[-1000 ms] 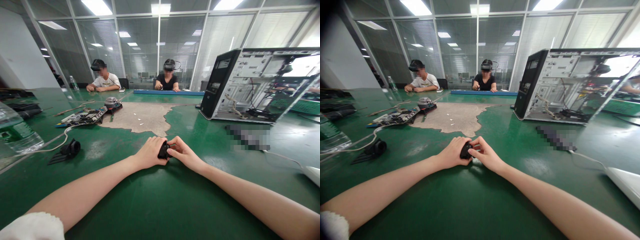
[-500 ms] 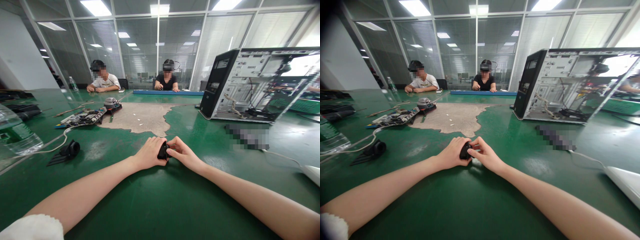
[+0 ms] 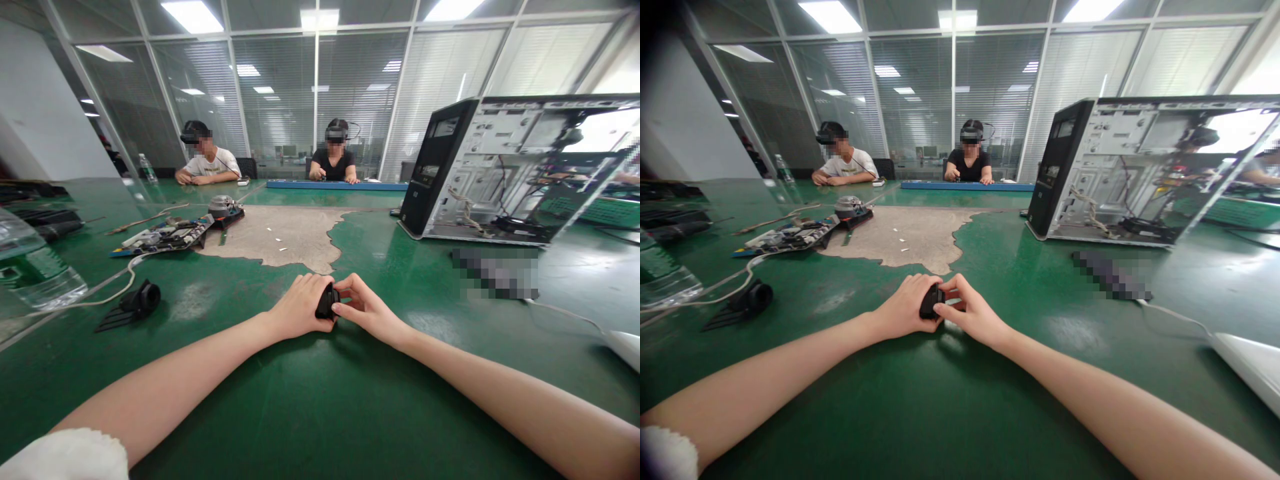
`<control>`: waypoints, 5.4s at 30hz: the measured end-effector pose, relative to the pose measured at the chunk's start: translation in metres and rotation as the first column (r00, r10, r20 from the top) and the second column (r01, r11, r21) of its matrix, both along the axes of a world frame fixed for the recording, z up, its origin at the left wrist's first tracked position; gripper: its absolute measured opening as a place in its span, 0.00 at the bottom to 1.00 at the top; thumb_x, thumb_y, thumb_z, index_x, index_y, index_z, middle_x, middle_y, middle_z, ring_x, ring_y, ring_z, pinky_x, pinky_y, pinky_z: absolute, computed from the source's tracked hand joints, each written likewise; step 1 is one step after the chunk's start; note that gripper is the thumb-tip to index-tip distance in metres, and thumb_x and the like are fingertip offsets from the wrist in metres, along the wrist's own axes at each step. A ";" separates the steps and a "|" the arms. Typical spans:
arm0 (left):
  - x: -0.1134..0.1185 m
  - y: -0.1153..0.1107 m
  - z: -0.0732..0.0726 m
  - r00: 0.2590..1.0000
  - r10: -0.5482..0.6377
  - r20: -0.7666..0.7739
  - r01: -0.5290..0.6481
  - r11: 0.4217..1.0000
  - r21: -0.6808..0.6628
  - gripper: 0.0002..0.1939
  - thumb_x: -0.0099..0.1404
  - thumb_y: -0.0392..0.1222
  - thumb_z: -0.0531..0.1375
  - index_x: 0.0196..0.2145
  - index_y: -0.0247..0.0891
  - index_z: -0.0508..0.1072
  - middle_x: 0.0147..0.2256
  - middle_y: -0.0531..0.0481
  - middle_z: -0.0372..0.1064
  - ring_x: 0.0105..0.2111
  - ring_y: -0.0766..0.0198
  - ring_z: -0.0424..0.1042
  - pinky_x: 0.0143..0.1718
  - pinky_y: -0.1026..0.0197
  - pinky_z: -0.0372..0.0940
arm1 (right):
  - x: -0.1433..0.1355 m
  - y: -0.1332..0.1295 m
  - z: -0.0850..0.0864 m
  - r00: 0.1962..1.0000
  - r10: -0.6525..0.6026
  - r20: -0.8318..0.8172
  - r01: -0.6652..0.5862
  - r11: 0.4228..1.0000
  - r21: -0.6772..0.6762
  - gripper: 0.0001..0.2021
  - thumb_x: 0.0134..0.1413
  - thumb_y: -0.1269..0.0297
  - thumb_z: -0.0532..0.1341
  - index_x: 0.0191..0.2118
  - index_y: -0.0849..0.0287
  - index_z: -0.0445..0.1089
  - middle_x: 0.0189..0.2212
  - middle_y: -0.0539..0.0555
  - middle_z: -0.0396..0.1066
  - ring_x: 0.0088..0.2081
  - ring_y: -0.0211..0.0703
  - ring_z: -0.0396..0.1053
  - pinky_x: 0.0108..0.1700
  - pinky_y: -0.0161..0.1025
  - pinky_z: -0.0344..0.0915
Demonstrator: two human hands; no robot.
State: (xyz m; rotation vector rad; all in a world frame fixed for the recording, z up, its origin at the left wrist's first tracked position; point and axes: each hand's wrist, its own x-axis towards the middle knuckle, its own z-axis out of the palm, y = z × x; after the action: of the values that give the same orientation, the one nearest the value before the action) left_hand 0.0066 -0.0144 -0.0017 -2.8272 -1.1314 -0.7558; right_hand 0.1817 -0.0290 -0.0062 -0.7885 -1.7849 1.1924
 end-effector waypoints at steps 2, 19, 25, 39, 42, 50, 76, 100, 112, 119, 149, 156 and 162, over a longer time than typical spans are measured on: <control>0.000 0.000 0.000 1.000 0.000 0.001 0.000 1.000 0.010 0.28 0.48 0.43 0.60 0.46 0.36 0.57 0.40 0.45 0.63 0.39 0.54 0.61 0.39 0.55 0.55 | -0.001 0.000 0.000 1.000 -0.021 -0.004 0.021 1.000 0.007 0.10 0.50 0.60 0.59 0.36 0.55 0.59 0.35 0.49 0.61 0.39 0.39 0.65 0.37 0.37 0.65; 0.000 0.000 0.000 1.000 0.003 -0.010 -0.002 1.000 0.030 0.27 0.48 0.43 0.60 0.45 0.35 0.57 0.39 0.45 0.63 0.38 0.55 0.61 0.38 0.55 0.56 | 0.000 -0.001 -0.001 1.000 0.011 -0.011 -0.011 1.000 -0.004 0.10 0.50 0.64 0.59 0.37 0.56 0.58 0.36 0.50 0.61 0.39 0.39 0.65 0.38 0.38 0.65; 0.001 0.000 0.000 1.000 0.004 -0.007 -0.003 1.000 0.022 0.27 0.49 0.44 0.59 0.46 0.36 0.57 0.41 0.45 0.63 0.39 0.54 0.62 0.39 0.55 0.56 | 0.000 0.003 -0.001 0.999 -0.035 0.040 0.036 0.999 -0.020 0.11 0.51 0.62 0.59 0.40 0.57 0.58 0.37 0.51 0.62 0.40 0.40 0.65 0.41 0.40 0.65; 0.000 0.000 0.000 1.000 0.003 -0.007 -0.003 1.000 0.028 0.27 0.49 0.44 0.60 0.46 0.36 0.57 0.41 0.45 0.63 0.38 0.54 0.61 0.38 0.55 0.56 | 0.000 0.000 0.000 1.000 -0.029 0.010 0.029 1.000 0.001 0.09 0.51 0.61 0.58 0.37 0.56 0.59 0.35 0.50 0.62 0.38 0.39 0.66 0.39 0.39 0.65; 0.000 0.001 0.000 1.000 0.003 -0.007 -0.003 1.000 0.027 0.27 0.49 0.44 0.60 0.45 0.36 0.57 0.40 0.45 0.63 0.38 0.54 0.62 0.38 0.55 0.56 | -0.001 0.002 0.000 0.998 -0.056 0.040 0.057 0.998 -0.027 0.12 0.50 0.60 0.59 0.39 0.57 0.58 0.36 0.51 0.63 0.38 0.40 0.65 0.40 0.41 0.65; 0.001 0.000 0.000 1.000 0.008 -0.011 -0.008 0.999 0.036 0.27 0.48 0.43 0.60 0.46 0.36 0.57 0.40 0.45 0.63 0.38 0.55 0.61 0.38 0.56 0.56 | 0.001 0.001 0.000 1.000 0.028 -0.006 -0.029 0.999 -0.032 0.12 0.49 0.61 0.60 0.38 0.56 0.58 0.36 0.50 0.62 0.37 0.38 0.66 0.38 0.39 0.65; 0.000 0.000 0.001 1.000 0.000 0.003 0.000 1.000 0.007 0.26 0.49 0.44 0.60 0.45 0.37 0.57 0.40 0.46 0.63 0.39 0.54 0.62 0.39 0.55 0.56 | 0.000 0.002 0.002 0.999 -0.032 0.027 0.033 0.998 -0.056 0.13 0.49 0.58 0.59 0.39 0.56 0.59 0.37 0.51 0.63 0.36 0.39 0.66 0.39 0.40 0.64; 0.001 0.000 0.001 1.000 0.001 -0.001 -0.001 1.000 -0.001 0.28 0.47 0.42 0.60 0.46 0.36 0.57 0.40 0.45 0.63 0.38 0.54 0.62 0.39 0.55 0.56 | 0.001 0.000 0.000 1.000 0.024 -0.008 -0.024 1.000 -0.007 0.13 0.48 0.62 0.61 0.39 0.55 0.58 0.36 0.50 0.63 0.38 0.38 0.66 0.40 0.39 0.66; 0.000 0.000 0.001 1.000 -0.003 0.016 0.003 1.000 0.005 0.26 0.49 0.44 0.59 0.45 0.37 0.57 0.40 0.45 0.63 0.39 0.54 0.62 0.39 0.55 0.56 | 0.001 0.001 0.001 0.999 -0.016 0.049 0.018 0.999 -0.041 0.12 0.50 0.60 0.59 0.40 0.57 0.59 0.37 0.52 0.64 0.39 0.40 0.66 0.41 0.41 0.65; 0.001 0.000 0.000 1.000 0.001 0.014 -0.001 1.000 -0.006 0.27 0.48 0.43 0.60 0.46 0.37 0.57 0.40 0.45 0.63 0.39 0.54 0.62 0.39 0.55 0.55 | 0.001 0.001 -0.001 1.000 0.013 -0.019 -0.013 0.999 -0.030 0.11 0.49 0.59 0.60 0.37 0.56 0.59 0.35 0.50 0.63 0.38 0.39 0.66 0.38 0.38 0.65; 0.001 0.000 0.000 1.000 0.011 -0.010 -0.011 1.000 0.027 0.27 0.49 0.44 0.60 0.45 0.36 0.57 0.40 0.46 0.63 0.38 0.54 0.62 0.38 0.56 0.56 | 0.001 0.003 -0.001 1.000 0.002 0.009 -0.002 0.999 -0.041 0.12 0.49 0.59 0.59 0.38 0.56 0.59 0.36 0.50 0.64 0.39 0.40 0.65 0.40 0.40 0.64; 0.001 0.000 0.000 1.000 0.007 -0.011 -0.007 0.999 0.038 0.27 0.49 0.45 0.60 0.45 0.36 0.57 0.40 0.46 0.63 0.38 0.55 0.62 0.38 0.56 0.56 | 0.001 0.004 -0.002 1.000 -0.024 -0.003 0.024 0.998 -0.051 0.09 0.53 0.58 0.56 0.37 0.56 0.59 0.31 0.49 0.64 0.34 0.37 0.65 0.38 0.38 0.63; 0.001 0.000 0.001 1.000 0.009 -0.015 -0.008 1.000 0.029 0.26 0.49 0.45 0.60 0.44 0.36 0.57 0.39 0.46 0.63 0.38 0.55 0.62 0.38 0.56 0.56 | 0.001 0.006 -0.004 0.999 -0.044 0.018 0.044 0.998 -0.038 0.12 0.51 0.57 0.57 0.40 0.57 0.60 0.36 0.52 0.65 0.39 0.40 0.65 0.41 0.41 0.64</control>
State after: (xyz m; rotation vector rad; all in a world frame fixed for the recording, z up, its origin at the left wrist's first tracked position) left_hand 0.0079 -0.0146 -0.0010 -2.7980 -1.1201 -0.7427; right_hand 0.1829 -0.0227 -0.0100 -0.8580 -1.7542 1.1972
